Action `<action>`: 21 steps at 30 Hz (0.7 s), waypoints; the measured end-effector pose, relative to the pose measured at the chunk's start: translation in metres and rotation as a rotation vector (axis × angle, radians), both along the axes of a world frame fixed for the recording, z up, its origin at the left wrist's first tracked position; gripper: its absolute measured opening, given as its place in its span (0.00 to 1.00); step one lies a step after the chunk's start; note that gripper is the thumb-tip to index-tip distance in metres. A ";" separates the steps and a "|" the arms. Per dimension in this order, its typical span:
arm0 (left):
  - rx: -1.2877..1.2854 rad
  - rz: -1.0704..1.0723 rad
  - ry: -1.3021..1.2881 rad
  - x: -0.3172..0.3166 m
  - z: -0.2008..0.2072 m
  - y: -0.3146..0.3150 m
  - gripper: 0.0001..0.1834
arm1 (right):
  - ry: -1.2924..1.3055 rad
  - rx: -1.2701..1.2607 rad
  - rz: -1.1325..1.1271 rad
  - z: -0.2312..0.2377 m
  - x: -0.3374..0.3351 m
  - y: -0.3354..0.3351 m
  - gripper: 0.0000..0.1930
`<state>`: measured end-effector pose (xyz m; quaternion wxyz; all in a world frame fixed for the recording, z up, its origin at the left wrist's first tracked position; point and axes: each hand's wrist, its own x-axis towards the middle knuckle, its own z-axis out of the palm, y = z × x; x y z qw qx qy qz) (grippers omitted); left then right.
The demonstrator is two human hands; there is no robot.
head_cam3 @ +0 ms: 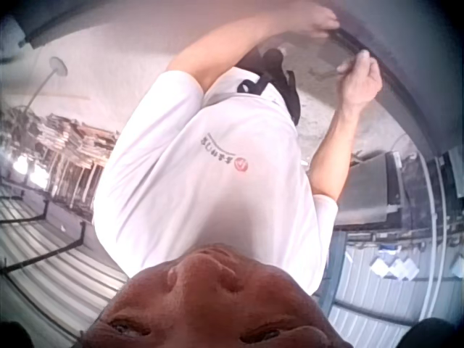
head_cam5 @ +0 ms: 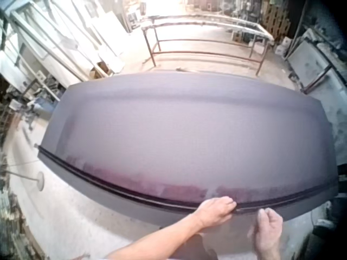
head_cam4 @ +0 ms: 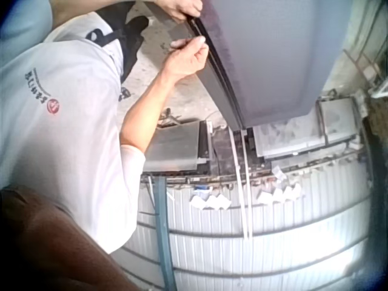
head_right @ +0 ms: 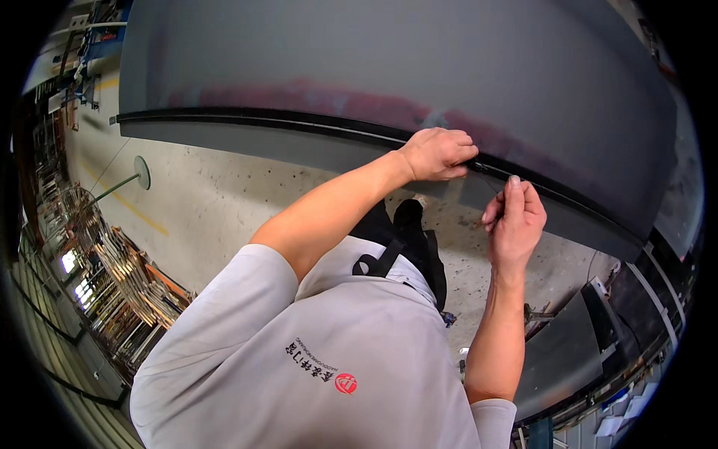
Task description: The person moves a large metal panel from a stack to a workbench, attaches a black rubber seal along the bottom edge using a screwdriver and screws, and then checks the fit by attaching a trim piece.
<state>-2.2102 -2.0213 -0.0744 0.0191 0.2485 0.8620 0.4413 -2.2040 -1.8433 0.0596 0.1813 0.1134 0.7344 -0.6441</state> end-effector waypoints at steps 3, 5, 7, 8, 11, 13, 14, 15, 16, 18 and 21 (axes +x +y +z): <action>-0.006 0.006 -0.045 0.002 -0.002 0.000 0.14 | -0.233 -0.287 -0.065 0.006 0.002 0.000 0.14; -0.002 0.004 -0.029 0.002 -0.004 -0.001 0.15 | -0.377 -0.515 -0.197 0.007 0.005 0.000 0.14; -0.003 0.009 -0.017 0.003 -0.004 0.000 0.15 | -0.390 -0.616 -0.218 0.004 0.009 0.003 0.13; -0.004 0.012 -0.010 0.003 -0.004 0.001 0.16 | -0.414 -0.650 -0.298 0.006 0.010 0.000 0.13; 0.003 -0.003 -0.031 0.002 -0.003 0.001 0.16 | -0.380 -0.698 -0.338 0.008 0.017 -0.005 0.10; -0.009 -0.015 -0.030 0.003 -0.002 -0.005 0.17 | -0.173 -0.222 -0.208 0.002 0.023 -0.004 0.07; -0.020 -0.020 -0.034 0.003 0.004 -0.003 0.18 | -0.053 -0.094 -0.108 0.003 0.027 0.006 0.05; -0.012 -0.016 -0.048 0.004 0.004 -0.001 0.20 | 0.080 0.061 -0.106 0.003 0.030 0.005 0.02; 0.001 0.013 -0.051 0.007 0.002 0.001 0.23 | 0.238 0.329 0.024 0.009 0.028 0.010 0.03; -0.059 0.007 -0.093 0.006 0.009 0.008 0.25 | 0.665 0.665 0.309 0.025 0.019 0.022 0.09; -0.012 0.011 0.004 0.005 0.007 0.014 0.22 | 0.901 0.757 0.515 0.039 0.009 0.036 0.16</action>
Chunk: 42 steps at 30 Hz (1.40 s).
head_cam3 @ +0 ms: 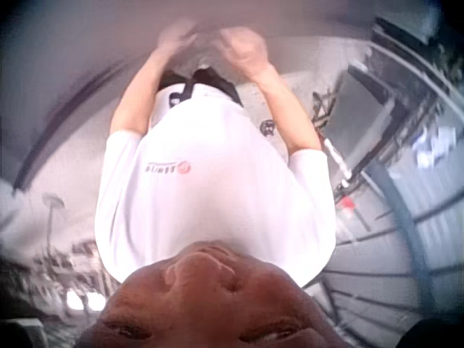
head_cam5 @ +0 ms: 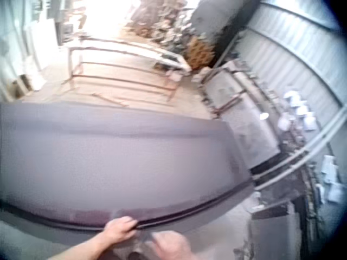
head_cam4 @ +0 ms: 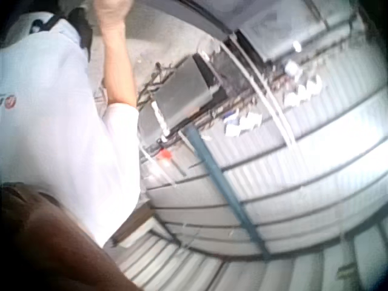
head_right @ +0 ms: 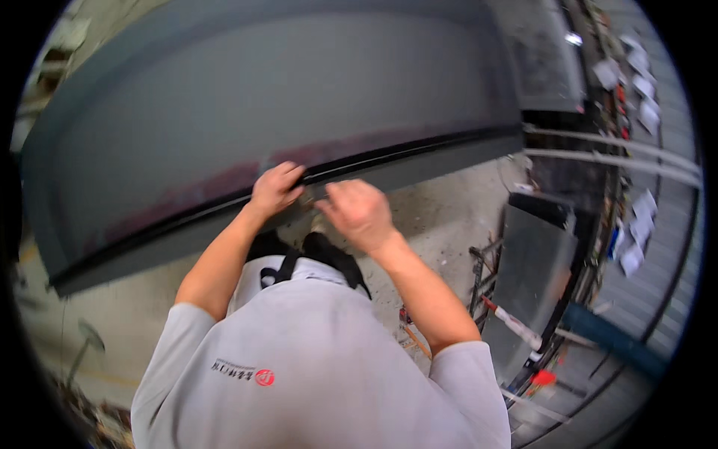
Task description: The person moves a large metal panel from a stack to a workbench, attaches a black rubber seal along the bottom edge using a screwdriver and screws, and then checks the fit by attaching a trim piece.
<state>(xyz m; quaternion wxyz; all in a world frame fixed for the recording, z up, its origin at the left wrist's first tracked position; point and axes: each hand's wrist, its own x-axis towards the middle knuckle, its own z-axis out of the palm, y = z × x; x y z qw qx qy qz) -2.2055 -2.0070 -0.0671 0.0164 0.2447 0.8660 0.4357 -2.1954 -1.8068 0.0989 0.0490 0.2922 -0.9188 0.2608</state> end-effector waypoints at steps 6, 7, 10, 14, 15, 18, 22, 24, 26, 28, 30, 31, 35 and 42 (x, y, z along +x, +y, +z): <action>0.047 0.025 -0.016 0.001 0.010 0.011 0.20 | 0.069 0.086 -0.052 0.012 -0.003 -0.002 0.13; 0.057 0.034 -0.031 0.003 0.010 0.014 0.19 | 0.065 0.076 -0.092 0.011 -0.001 -0.004 0.13; 0.054 0.016 -0.022 0.006 0.011 0.018 0.18 | 0.007 0.069 -0.233 0.009 0.011 -0.013 0.13; 0.037 0.010 -0.014 0.009 0.010 0.020 0.16 | -0.127 0.032 -0.522 0.002 0.027 -0.026 0.15; 0.040 0.024 -0.007 0.009 0.009 0.021 0.15 | -0.131 0.031 -0.575 0.003 0.030 -0.030 0.15; 0.002 0.053 0.007 0.010 0.010 0.016 0.16 | -0.138 0.044 -0.575 0.002 0.040 -0.039 0.12; 0.038 0.091 0.069 0.017 0.005 0.018 0.16 | -0.008 0.272 -0.414 0.016 0.036 -0.031 0.07; -0.015 0.095 0.007 0.017 0.007 0.014 0.16 | 0.051 0.343 -0.321 0.022 0.028 -0.031 0.06; -0.082 0.034 0.028 0.022 0.001 0.017 0.17 | -0.002 0.431 -0.264 0.024 0.031 -0.029 0.08; -0.070 0.044 -0.023 0.020 -0.001 0.029 0.17 | -0.299 0.449 -0.286 0.024 0.026 -0.022 0.11; -0.050 0.035 -0.057 0.019 0.005 0.027 0.16 | -0.381 0.438 -0.302 0.035 0.017 -0.028 0.13; -0.099 0.028 -0.102 0.019 0.006 0.027 0.16 | -0.491 0.434 -0.362 0.035 0.015 -0.028 0.15; -0.038 0.054 -0.032 0.020 -0.002 0.005 0.17 | -0.548 0.257 -0.517 0.009 0.011 -0.046 0.17; -0.076 0.006 -0.074 0.020 -0.004 0.013 0.18 | -0.595 0.366 -0.460 0.024 0.009 -0.034 0.17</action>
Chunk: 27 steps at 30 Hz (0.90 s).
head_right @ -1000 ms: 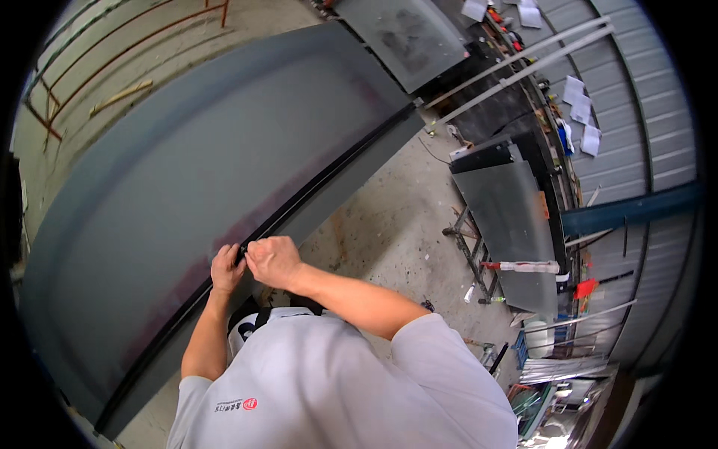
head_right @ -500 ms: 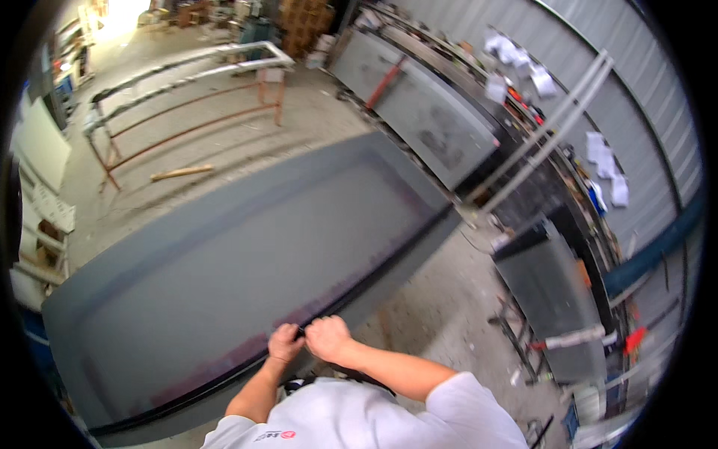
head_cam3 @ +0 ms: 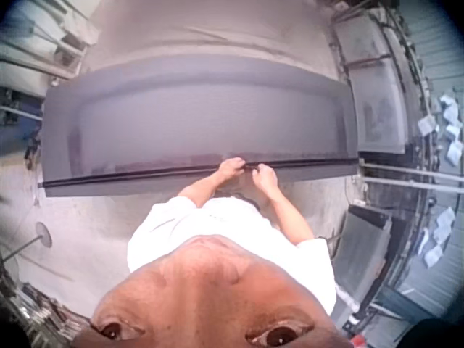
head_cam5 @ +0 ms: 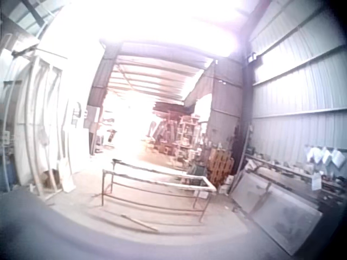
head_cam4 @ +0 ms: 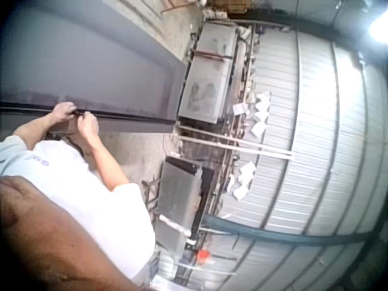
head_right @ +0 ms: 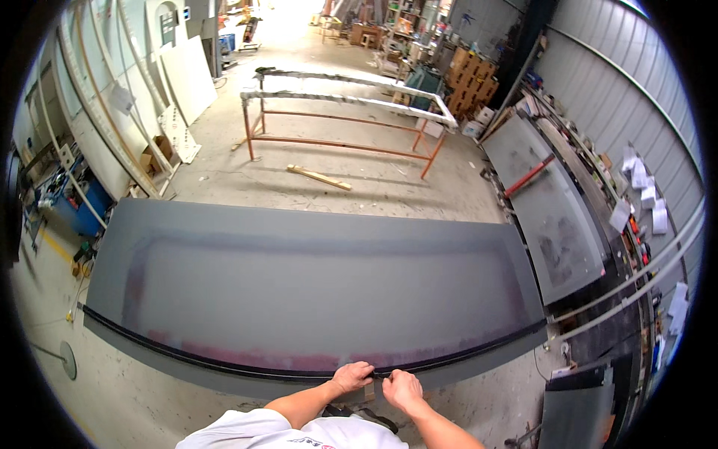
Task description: The person moves a large metal panel from a stack to a workbench, attaches a black rubber seal along the bottom edge using a screwdriver and screws, and then checks the fit by attaching a trim piece.
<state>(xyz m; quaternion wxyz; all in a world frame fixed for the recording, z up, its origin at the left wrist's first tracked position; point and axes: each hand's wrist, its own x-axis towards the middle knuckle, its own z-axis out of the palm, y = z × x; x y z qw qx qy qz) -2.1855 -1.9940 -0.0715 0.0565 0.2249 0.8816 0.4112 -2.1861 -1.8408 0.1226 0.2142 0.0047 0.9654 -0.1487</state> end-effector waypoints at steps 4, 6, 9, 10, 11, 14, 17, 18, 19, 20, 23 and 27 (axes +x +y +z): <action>0.051 -0.017 0.023 0.001 0.007 0.001 0.17 | 0.127 0.054 0.329 0.002 -0.009 0.015 0.10; 0.018 -0.021 -0.012 0.001 0.010 0.001 0.17 | 0.089 0.077 0.671 0.010 -0.012 0.019 0.11; 0.011 -0.015 -0.045 0.003 0.007 0.000 0.17 | 0.155 0.076 0.986 0.014 -0.023 0.024 0.09; 0.020 -0.027 -0.063 0.002 0.010 0.003 0.18 | 0.201 0.063 1.151 0.015 -0.028 0.028 0.08; 0.018 -0.057 -0.092 0.001 0.009 0.004 0.18 | 0.200 0.122 1.225 0.021 -0.030 0.027 0.05; 0.011 -0.073 -0.053 0.000 0.006 0.003 0.19 | 0.170 0.164 1.339 0.031 -0.042 0.023 0.05; 0.050 -0.039 0.020 0.002 0.002 0.001 0.19 | 0.175 0.116 1.350 0.024 -0.046 0.021 0.05; 0.048 -0.034 0.022 0.001 0.001 0.000 0.19 | 0.175 0.100 1.347 0.019 -0.047 0.023 0.05; 0.041 -0.042 0.026 0.000 0.001 0.001 0.19 | 0.175 0.100 1.350 0.013 -0.047 0.025 0.05; 0.033 -0.051 0.031 -0.001 0.001 0.002 0.19 | 0.194 0.037 1.298 0.008 -0.046 0.027 0.09; 0.037 -0.046 0.037 -0.002 0.000 0.001 0.19 | 0.238 -0.008 1.144 0.001 -0.043 0.028 0.13; 0.050 -0.040 0.040 -0.003 0.001 0.001 0.19 | 0.345 -0.008 0.821 -0.007 -0.033 0.021 0.16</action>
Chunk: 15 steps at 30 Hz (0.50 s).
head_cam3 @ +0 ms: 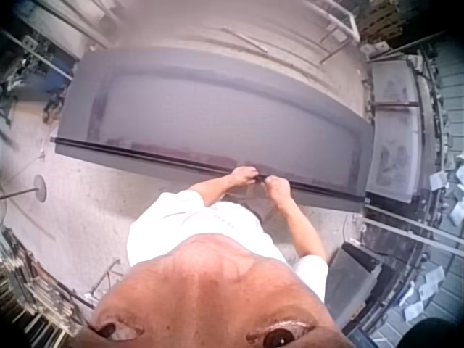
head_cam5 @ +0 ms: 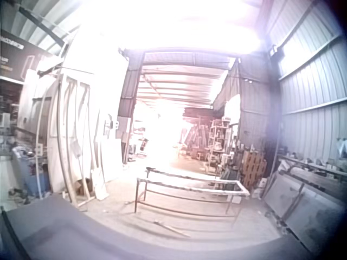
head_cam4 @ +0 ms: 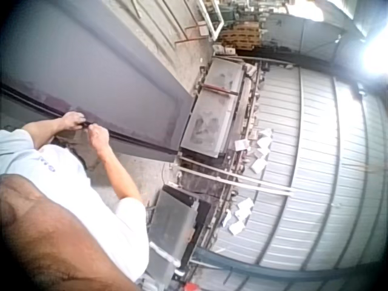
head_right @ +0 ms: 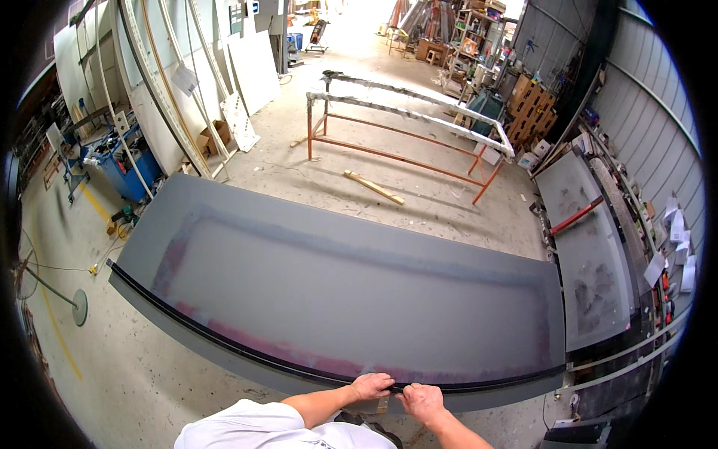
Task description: The person moves a large metal panel from a stack to a workbench, attaches a black rubber seal along the bottom edge using a screwdriver and screws, and then checks the fit by attaching a trim piece.
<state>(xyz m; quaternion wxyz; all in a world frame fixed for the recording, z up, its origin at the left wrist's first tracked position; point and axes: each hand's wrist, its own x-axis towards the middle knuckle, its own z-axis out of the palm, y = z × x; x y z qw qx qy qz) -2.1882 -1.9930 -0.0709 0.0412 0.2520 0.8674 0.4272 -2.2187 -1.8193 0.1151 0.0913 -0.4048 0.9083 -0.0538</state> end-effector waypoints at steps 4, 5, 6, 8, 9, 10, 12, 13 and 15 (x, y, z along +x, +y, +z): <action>-0.003 0.006 0.002 0.002 -0.002 0.000 0.18 | 0.023 -0.101 -0.200 -0.006 0.015 -0.011 0.18; 0.000 0.005 0.004 0.003 -0.002 0.000 0.18 | 0.034 -0.125 -0.286 -0.009 0.018 -0.013 0.18; 0.000 0.003 0.003 0.004 -0.003 0.000 0.18 | 0.044 -0.149 -0.374 -0.011 0.021 -0.014 0.19; -0.016 0.010 0.001 0.006 0.001 0.002 0.19 | 0.052 -0.144 -0.437 -0.009 0.027 -0.017 0.19; -0.013 -0.006 -0.005 0.007 0.003 0.003 0.19 | 0.060 -0.139 -0.500 -0.008 0.031 -0.016 0.19; -0.002 -0.014 -0.002 0.006 0.005 0.007 0.18 | 0.060 -0.133 -0.529 -0.008 0.036 -0.013 0.19; 0.075 0.009 0.074 0.006 -0.010 0.013 0.16 | 0.124 -0.153 -0.596 -0.016 0.038 -0.009 0.18; 0.101 0.024 0.072 0.005 -0.009 0.012 0.14 | 0.117 -0.179 -0.597 -0.015 0.038 -0.008 0.18; -0.112 0.029 -0.050 0.000 -0.009 0.014 0.09 | 0.015 -0.173 -0.614 -0.013 0.027 -0.019 0.16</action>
